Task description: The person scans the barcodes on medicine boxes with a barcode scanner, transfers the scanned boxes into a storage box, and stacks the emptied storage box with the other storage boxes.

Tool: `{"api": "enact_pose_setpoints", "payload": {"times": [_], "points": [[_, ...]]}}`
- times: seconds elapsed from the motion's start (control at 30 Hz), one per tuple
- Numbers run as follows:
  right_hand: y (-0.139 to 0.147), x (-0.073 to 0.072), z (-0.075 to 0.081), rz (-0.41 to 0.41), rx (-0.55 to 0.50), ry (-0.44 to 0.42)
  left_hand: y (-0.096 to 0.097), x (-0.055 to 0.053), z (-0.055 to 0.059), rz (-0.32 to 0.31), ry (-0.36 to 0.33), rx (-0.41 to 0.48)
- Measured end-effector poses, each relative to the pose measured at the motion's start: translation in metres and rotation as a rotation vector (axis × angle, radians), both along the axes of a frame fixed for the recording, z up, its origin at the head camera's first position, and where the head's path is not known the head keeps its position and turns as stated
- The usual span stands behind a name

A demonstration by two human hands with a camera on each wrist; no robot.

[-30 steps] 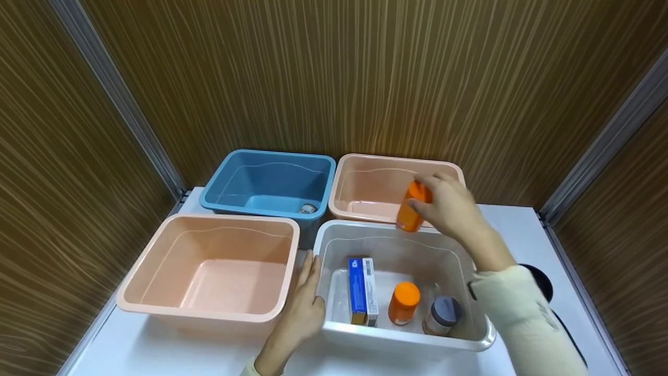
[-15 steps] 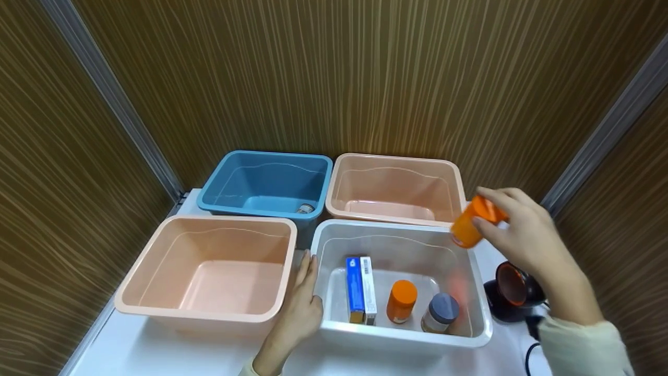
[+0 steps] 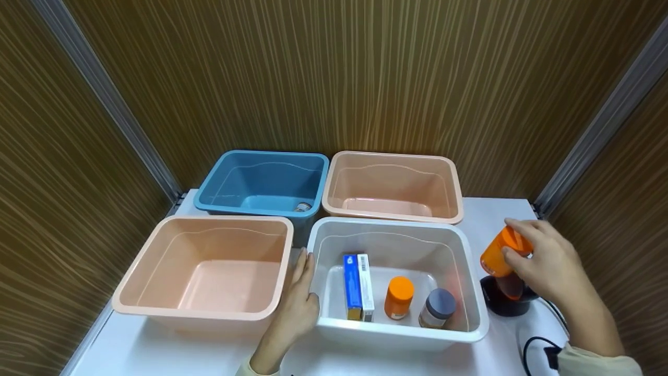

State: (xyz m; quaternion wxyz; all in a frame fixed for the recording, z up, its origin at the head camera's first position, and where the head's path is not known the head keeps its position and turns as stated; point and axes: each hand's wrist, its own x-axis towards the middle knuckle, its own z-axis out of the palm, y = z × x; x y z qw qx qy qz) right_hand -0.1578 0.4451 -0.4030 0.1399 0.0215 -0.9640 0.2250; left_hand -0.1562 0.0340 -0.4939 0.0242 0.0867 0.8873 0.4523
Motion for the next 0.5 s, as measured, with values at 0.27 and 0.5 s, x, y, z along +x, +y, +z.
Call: {"api": "enact_pose_setpoints", "payload": {"times": [0.27, 0.5], "points": [[0.006, -0.001, -0.028, 0.044, 0.020, -0.082, 0.000, 0.000, 0.001, 0.001, 0.002, -0.008], [0.004, -0.001, -0.046, 0.068, 0.011, -0.127, 0.000, 0.000, 0.001, 0.004, 0.002, -0.005]]}}
